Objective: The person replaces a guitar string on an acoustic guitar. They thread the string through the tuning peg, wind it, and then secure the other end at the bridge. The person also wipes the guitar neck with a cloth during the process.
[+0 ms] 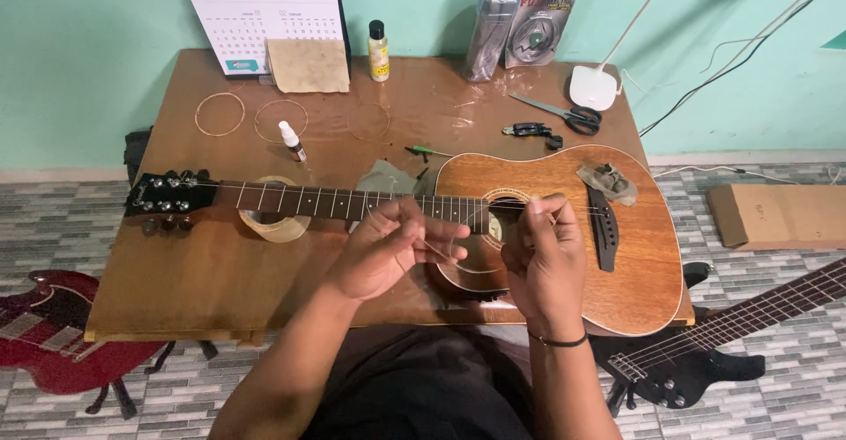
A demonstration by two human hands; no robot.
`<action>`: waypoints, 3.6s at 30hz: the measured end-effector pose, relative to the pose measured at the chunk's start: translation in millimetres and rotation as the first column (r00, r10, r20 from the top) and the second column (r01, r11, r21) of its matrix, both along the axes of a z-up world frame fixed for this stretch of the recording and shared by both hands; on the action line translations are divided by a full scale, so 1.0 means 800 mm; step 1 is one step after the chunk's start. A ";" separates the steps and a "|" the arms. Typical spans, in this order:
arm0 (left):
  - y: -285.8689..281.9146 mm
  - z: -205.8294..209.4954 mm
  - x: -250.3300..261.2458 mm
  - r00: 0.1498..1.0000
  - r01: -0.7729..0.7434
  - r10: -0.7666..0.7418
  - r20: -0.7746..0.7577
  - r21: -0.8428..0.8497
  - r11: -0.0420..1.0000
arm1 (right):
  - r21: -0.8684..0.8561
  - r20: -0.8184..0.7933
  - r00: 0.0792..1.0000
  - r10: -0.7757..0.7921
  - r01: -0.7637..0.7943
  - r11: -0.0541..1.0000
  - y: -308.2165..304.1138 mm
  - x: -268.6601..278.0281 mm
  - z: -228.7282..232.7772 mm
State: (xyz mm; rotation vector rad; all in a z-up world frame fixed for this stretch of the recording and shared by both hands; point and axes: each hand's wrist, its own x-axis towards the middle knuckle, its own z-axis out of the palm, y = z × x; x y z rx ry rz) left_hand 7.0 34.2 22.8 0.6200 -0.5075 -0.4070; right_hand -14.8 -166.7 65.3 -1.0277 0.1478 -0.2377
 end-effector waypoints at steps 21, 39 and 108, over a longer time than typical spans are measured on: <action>-0.062 -0.061 -0.027 0.963 -0.128 0.032 0.267 0.350 0.928 | -0.084 -0.002 0.962 0.272 -0.271 0.959 0.005 -0.001 -0.054; -0.002 0.002 0.003 0.929 -0.371 0.327 0.176 0.470 0.801 | -0.105 0.038 0.999 -0.024 0.028 0.994 0.011 -0.005 -0.026; 0.081 0.075 0.000 0.938 -0.346 0.346 -0.010 -0.031 0.938 | -0.383 0.001 0.961 0.277 -0.256 0.887 -0.084 -0.035 0.029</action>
